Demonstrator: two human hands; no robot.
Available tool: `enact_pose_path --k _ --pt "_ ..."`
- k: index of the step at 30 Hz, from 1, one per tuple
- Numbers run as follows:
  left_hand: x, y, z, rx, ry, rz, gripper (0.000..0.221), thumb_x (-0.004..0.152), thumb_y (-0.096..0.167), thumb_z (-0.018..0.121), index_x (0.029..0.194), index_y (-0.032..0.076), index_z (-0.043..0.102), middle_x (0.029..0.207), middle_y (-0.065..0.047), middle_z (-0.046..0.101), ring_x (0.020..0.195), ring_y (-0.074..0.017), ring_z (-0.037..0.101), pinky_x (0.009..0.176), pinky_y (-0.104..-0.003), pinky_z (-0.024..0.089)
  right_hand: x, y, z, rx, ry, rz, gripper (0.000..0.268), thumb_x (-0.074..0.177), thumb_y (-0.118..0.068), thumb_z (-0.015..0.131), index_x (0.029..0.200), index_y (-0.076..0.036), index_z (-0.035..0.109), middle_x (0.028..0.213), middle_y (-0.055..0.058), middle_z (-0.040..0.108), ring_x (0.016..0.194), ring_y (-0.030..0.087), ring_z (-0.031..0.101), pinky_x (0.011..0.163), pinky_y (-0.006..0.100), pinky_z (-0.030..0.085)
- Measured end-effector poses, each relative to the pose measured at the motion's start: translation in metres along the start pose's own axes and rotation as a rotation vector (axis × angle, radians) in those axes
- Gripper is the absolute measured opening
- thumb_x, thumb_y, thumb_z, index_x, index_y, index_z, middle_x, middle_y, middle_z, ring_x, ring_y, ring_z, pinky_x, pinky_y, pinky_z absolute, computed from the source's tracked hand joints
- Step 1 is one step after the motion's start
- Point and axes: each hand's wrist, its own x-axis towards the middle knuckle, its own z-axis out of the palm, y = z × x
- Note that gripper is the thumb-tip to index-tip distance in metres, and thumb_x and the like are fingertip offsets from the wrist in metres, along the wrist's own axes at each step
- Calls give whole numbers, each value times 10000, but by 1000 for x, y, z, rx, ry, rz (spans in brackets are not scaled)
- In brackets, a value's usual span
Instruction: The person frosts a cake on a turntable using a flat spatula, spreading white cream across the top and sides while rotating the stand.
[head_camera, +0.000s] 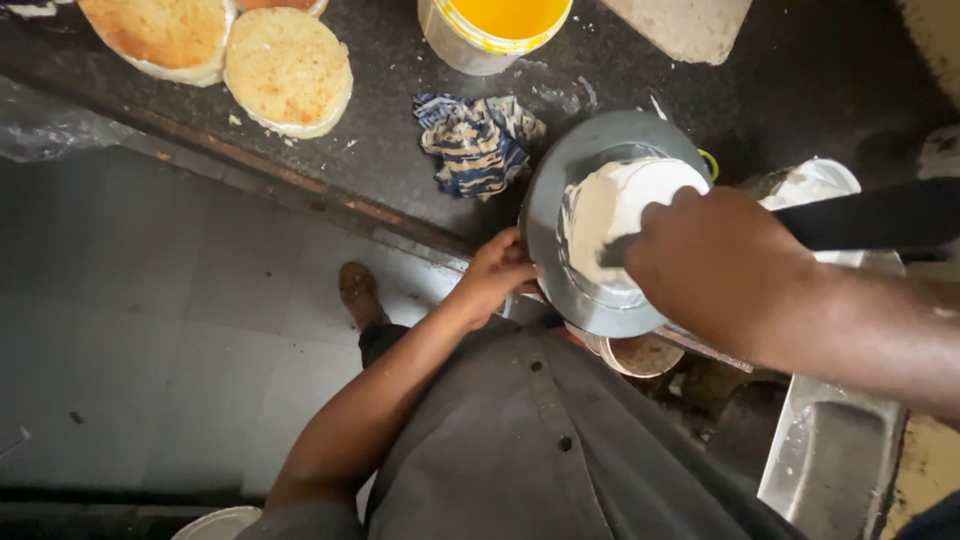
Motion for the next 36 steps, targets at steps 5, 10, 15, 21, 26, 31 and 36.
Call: enact_pose_path --k 5,10,15,21,26,31,36 --pt "-2 -2 -1 90 33 -52 619 895 17 667 1468 81 443 1202 -91 674 1057 -196 664 831 -350 590 3 -1 5 -109 -126 63 108 911 -178 640 971 -153 726 1005 58 678 973 229 668 740 332 539" --pt "-3 0 1 83 77 -75 618 904 45 671 1470 91 426 1200 -87 676 1047 -183 671 828 -330 587 3 -2 7 -131 30 26 320 774 -251 691 1080 -158 694 999 60 680 966 234 678 793 390 543" --pt "-2 -3 -1 76 61 9 600 915 39 680 1463 62 437 1170 -120 677 934 -210 647 750 -330 534 -4 0 0 76 -94 60 148 886 -192 659 1016 -157 721 1031 75 688 990 249 682 801 388 563" --pt "-3 -5 -2 23 60 -11 593 902 28 664 1445 74 432 1180 -97 676 996 -189 679 800 -323 593 -5 -2 10 26 -65 22 170 847 -198 690 1007 -151 720 1011 87 687 952 241 691 756 368 561" --pt "-4 -9 -1 28 56 17 577 923 15 664 1459 67 459 1179 -107 689 985 -196 675 810 -323 580 -4 -1 17 96 -8 155 246 917 -170 657 1162 -152 670 960 66 706 914 236 707 737 368 557" --pt "-5 -10 -4 85 96 -34 571 921 42 679 1454 66 476 1183 -93 684 1020 -178 677 822 -323 590 -5 0 10 -9 -54 153 121 907 -156 658 1014 -142 714 994 62 701 970 218 691 765 349 544" --pt "-3 -11 -4 132 101 3 606 922 42 690 1483 66 460 1213 -89 680 1060 -180 667 837 -343 591 0 -1 16 -16 81 162 177 796 -198 698 965 -158 731 998 83 687 956 251 670 738 379 537"
